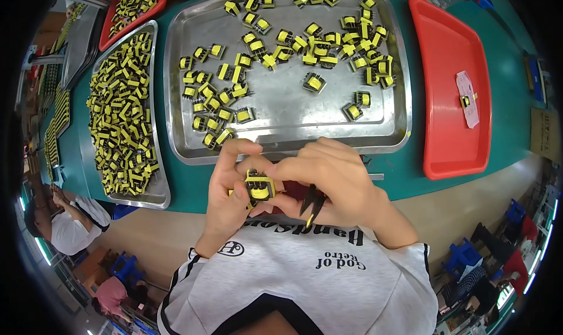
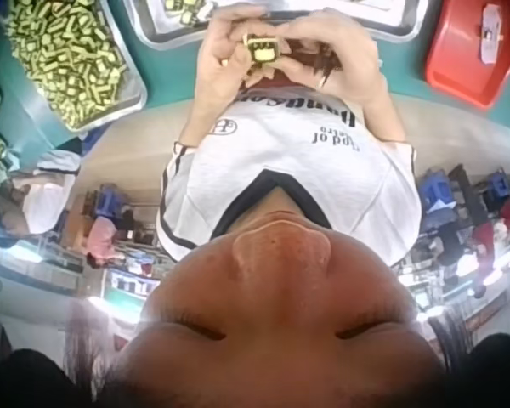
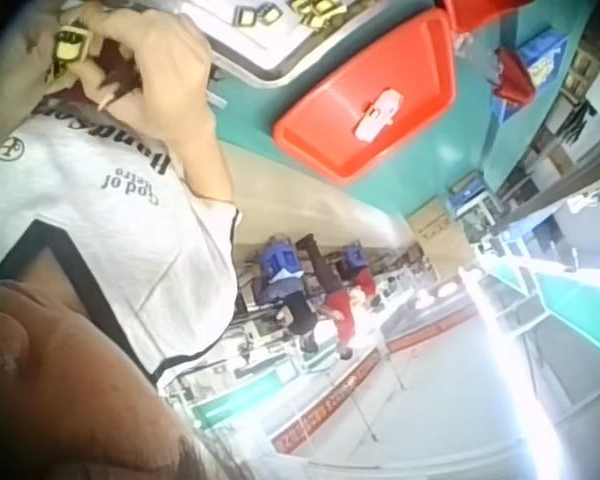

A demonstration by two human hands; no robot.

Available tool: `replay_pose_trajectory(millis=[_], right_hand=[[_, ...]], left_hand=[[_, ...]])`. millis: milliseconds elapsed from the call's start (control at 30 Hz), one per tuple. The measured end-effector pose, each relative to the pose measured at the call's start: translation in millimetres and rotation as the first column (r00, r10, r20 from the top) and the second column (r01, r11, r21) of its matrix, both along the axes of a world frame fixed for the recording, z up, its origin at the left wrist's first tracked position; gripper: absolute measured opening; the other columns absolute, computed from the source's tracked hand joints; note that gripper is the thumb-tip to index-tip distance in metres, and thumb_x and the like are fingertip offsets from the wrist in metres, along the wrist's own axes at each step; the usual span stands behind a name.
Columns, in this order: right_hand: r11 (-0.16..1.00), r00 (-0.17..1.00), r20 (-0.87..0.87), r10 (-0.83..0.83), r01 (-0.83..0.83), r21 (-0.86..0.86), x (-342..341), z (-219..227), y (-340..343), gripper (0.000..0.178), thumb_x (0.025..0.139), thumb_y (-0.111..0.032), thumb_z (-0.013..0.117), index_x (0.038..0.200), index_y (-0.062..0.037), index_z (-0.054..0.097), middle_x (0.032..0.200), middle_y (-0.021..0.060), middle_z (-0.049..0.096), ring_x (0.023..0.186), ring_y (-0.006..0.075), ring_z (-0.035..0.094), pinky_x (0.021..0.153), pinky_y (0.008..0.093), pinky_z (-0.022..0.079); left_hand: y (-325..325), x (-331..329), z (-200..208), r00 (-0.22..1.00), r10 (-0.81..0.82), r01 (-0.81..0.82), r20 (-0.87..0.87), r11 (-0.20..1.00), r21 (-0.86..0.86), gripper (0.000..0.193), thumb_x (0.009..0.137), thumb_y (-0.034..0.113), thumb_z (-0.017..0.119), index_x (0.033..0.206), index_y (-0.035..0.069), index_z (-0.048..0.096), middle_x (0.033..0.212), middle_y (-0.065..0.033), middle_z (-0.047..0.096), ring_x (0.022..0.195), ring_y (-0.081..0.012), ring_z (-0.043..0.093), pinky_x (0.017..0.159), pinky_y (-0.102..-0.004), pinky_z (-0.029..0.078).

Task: Assembling or inspecting small yellow and black electronic components at a factory workbench.

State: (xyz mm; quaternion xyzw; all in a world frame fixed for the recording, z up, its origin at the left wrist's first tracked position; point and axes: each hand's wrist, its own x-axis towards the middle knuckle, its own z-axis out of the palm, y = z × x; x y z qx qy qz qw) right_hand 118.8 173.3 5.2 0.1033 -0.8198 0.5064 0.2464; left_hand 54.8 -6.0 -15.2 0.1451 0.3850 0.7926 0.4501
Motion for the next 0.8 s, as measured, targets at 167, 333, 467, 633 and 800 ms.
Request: replay_pose_trajectory(millis=[167, 333, 467, 633, 800], right_hand=[[0.991, 0.99, 0.062, 0.125, -0.121, -0.056, -1.1, 6.4, 1.8, 0.026, 0.071, -0.009, 0.075, 0.092, -0.004, 0.061, 0.062, 0.0029, 0.054, 0.05, 0.018, 0.049, 0.048, 0.028, 0.034], [0.995, 0.994, 0.047, 0.099, -0.1, 0.01, -0.3, 2.6, 0.6, 0.03, 0.07, -0.013, 0.078, 0.093, -0.0051, 0.062, 0.061, 0.0023, 0.052, 0.05, 0.0176, 0.048, 0.048, 0.0285, 0.034], [0.973, 0.987, 0.084, 0.14, -0.153, 0.172, 2.1, 4.6, 6.6, 0.044, 0.064, -0.023, 0.083, 0.1, -0.0051, 0.063, 0.065, 0.0038, 0.055, 0.051, 0.0194, 0.049, 0.049, 0.0284, 0.037], [0.948, 0.829, 0.489, -0.272, 0.145, 0.282, 12.6, 26.5, 40.4, 0.06, 0.065, -0.017, 0.081, 0.12, -0.0073, 0.06, 0.066, 0.0061, 0.05, 0.055, 0.0139, 0.047, 0.052, 0.0266, 0.038], [0.817, 0.725, 0.516, -0.456, 0.11, 0.566, 16.0, 15.2, 64.9, 0.044, 0.072, -0.007, 0.072, 0.116, -0.0095, 0.062, 0.078, 0.014, 0.063, 0.067, 0.0251, 0.062, 0.061, 0.0326, 0.048]], left_hand=[[1.7, 3.3, 3.6, 1.0, 0.026, -0.026, -0.001, 0.994, -0.106, 0.036, 0.094, 0.026, 0.056, 0.12, 0.005, 0.043, 0.105, -0.0081, 0.058, 0.065, -0.0055, 0.05, 0.052, -0.0167, 0.038], [3.2, 4.4, -5.5, 0.996, -0.029, 0.019, -0.081, 0.993, -0.114, 0.032, 0.095, 0.027, 0.054, 0.114, 0.002, 0.05, 0.102, -0.0055, 0.055, 0.063, -0.0038, 0.046, 0.054, -0.0161, 0.036], [9.5, 9.6, -11.5, 0.945, 0.035, -0.072, -0.326, 0.992, -0.102, 0.048, 0.095, 0.041, 0.051, 0.117, -0.002, 0.05, 0.097, -0.006, 0.056, 0.064, -0.0047, 0.048, 0.054, -0.0166, 0.036], [4.2, 4.5, 3.0, 0.998, -0.067, 0.068, 0.008, 0.994, -0.089, 0.06, 0.092, 0.052, 0.048, 0.113, -0.005, 0.052, 0.093, -0.0086, 0.055, 0.062, -0.0089, 0.05, 0.046, -0.0184, 0.035], [5.0, 2.1, 2.1, 0.992, -0.093, 0.095, 0.089, 0.995, -0.016, 0.057, 0.095, 0.05, 0.043, 0.108, -0.004, 0.053, 0.095, -0.0125, 0.052, 0.064, -0.0128, 0.051, 0.042, -0.0194, 0.034]])
